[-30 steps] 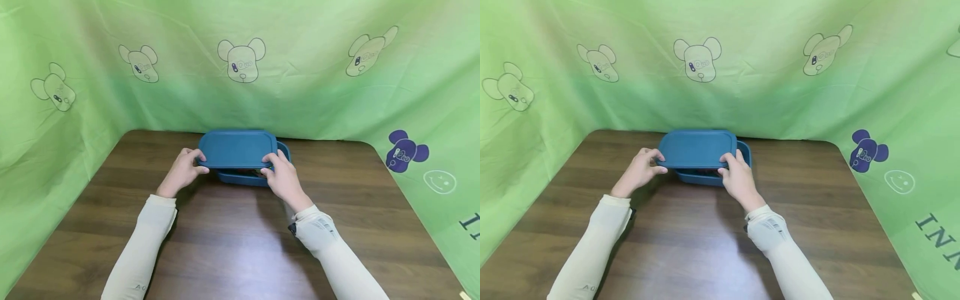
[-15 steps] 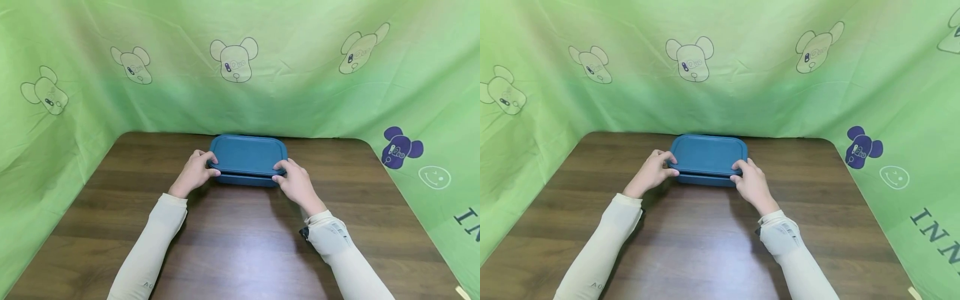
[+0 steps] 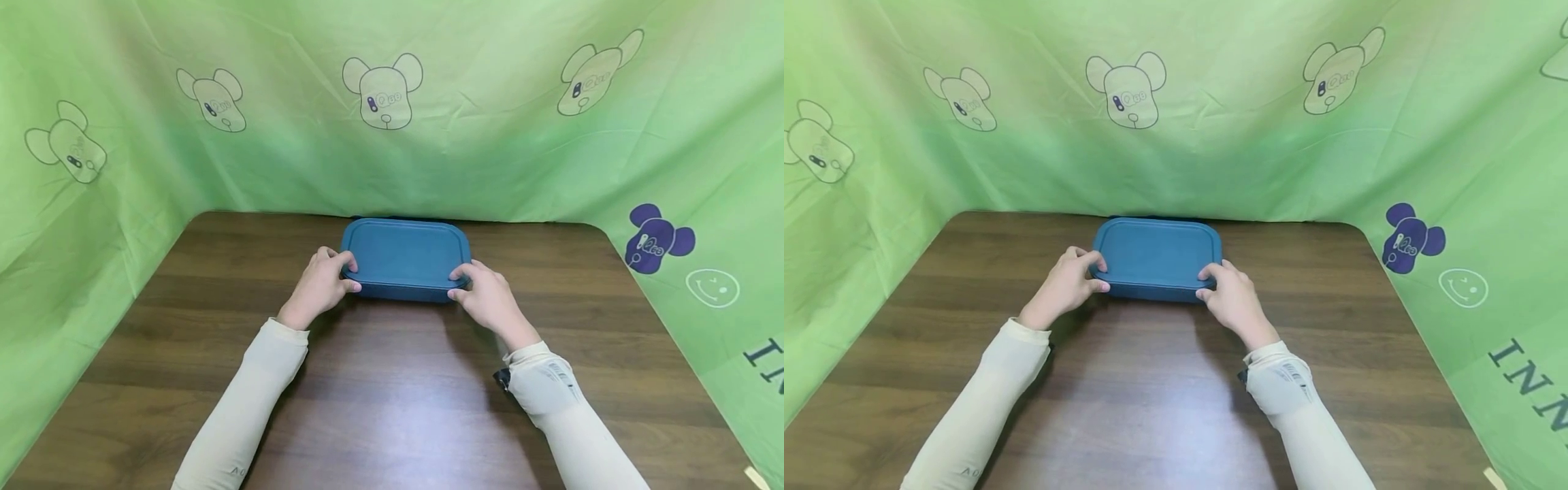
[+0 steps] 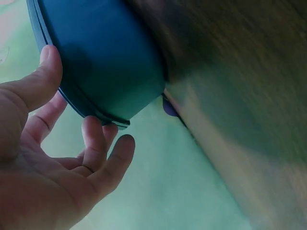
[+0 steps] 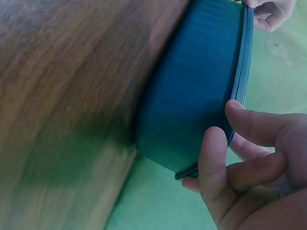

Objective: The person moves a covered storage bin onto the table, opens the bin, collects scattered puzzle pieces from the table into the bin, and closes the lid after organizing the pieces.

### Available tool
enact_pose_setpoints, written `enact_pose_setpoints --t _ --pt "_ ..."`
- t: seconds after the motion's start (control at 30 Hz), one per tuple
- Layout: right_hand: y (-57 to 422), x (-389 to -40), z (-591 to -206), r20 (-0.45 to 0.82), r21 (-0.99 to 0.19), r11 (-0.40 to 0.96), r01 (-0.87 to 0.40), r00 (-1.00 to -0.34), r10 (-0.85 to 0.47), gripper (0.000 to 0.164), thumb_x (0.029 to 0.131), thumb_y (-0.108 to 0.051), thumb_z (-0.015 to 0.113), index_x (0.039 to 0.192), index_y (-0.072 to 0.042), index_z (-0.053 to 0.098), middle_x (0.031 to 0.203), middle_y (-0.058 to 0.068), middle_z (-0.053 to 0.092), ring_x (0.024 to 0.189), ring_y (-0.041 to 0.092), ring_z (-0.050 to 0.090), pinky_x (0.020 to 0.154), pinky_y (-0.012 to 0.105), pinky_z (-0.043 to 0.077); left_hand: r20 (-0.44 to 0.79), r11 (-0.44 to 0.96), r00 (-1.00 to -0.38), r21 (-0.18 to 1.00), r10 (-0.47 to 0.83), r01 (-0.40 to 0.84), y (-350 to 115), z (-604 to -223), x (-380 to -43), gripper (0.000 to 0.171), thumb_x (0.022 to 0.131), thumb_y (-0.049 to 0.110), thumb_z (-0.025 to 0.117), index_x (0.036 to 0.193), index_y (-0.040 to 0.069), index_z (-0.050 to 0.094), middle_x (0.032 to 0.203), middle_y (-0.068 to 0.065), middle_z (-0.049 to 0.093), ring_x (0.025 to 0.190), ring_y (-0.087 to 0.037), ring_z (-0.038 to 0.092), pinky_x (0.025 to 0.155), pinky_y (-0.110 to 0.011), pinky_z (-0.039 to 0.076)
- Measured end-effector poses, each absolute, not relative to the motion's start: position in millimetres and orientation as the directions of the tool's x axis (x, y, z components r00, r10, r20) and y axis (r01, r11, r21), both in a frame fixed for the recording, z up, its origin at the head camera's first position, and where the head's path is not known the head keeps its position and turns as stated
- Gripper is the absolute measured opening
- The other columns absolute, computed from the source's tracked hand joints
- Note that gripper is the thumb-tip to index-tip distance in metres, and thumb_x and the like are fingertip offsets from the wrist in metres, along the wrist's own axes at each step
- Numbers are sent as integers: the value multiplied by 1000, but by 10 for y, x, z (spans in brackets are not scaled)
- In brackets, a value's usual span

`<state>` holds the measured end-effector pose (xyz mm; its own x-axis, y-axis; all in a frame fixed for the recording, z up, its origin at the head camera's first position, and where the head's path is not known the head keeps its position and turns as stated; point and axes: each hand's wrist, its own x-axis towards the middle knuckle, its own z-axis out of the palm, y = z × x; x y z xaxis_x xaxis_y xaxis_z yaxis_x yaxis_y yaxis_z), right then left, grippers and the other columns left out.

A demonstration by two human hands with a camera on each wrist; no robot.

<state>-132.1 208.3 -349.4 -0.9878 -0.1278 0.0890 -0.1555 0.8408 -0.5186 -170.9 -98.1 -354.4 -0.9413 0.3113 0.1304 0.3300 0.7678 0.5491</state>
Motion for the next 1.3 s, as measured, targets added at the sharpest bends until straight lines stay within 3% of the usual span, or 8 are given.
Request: enact_pose_setpoints --t 0.27,0.47,0.53,0.63,0.7,0.77,0.9,1.3 --pt "2106 -1323 -3477 58 -490 852 -185 -982 -180 25 94 -22 71 114 -6 67 140 33 51 128 57 44 106 64 31 103 806 -937 483 334 341 -976 -3504 -1646 26 89 28 80 104 14 66 114 -19 55 108 -36 53 86 -50 47" --pt "2121 -1515 -3392 -44 -431 875 -220 -964 -264 65 94 -50 69 141 -6 56 160 31 21 140 53 29 107 68 28 -15 880 -921 305 388 365 -937 -3354 -1837 49 90 54 72 117 13 67 117 -18 57 111 -37 52 92 -53 43" --pt "2093 -1648 -3390 -97 -419 878 -232 -950 -297 82 90 -56 71 152 -9 45 164 28 4 147 51 12 109 72 19 -71 890 -911 259 406 376 -895 -3322 -1969 65 87 61 71 132 14 62 137 -22 49 128 -40 43 103 -56 36" --pt "2006 -1869 -3392 -166 -389 885 -256 -925 -341 103 83 -63 74 161 -15 28 166 24 -7 150 46 -6 109 74 10 -175 880 -877 257 448 399 -797 -3288 -2180 95 82 65 74 156 16 40 163 -22 19 150 -39 13 117 -56 17" --pt "1945 -1992 -3393 -211 -350 895 -278 -907 -365 111 80 -67 74 163 -18 20 166 23 -8 149 46 -11 108 75 9 -260 869 -837 270 481 415 -718 -3271 -2295 108 81 67 74 163 19 22 168 -19 0 153 -36 -5 119 -53 7" --pt "1885 -2081 -3386 -264 -316 901 -298 -884 -385 116 78 -70 74 164 -19 14 166 23 -9 149 46 -11 108 75 9 -339 869 -804 273 488 413 -649 -3254 -2363 116 79 69 73 165 23 10 168 -16 -7 152 -35 -12 120 -52 5" --pt "1798 -2168 -3343 -358 -278 907 -315 -843 -402 119 79 -72 71 165 -20 7 165 24 -10 149 48 -12 107 77 11 -447 895 -776 226 446 384 -570 -3212 -2411 122 78 74 71 164 28 -2 168 -11 -10 152 -33 -11 119 -54 11" --pt "1838 -2230 -3220 -423 -264 925 -274 -829 -366 130 74 -70 78 164 -16 2 164 29 -7 147 51 -8 110 72 13 -479 905 -768 211 425 369 -380 -3162 -2456 120 79 72 71 164 26 1 169 -10 -8 153 -32 -10 119 -53 12"
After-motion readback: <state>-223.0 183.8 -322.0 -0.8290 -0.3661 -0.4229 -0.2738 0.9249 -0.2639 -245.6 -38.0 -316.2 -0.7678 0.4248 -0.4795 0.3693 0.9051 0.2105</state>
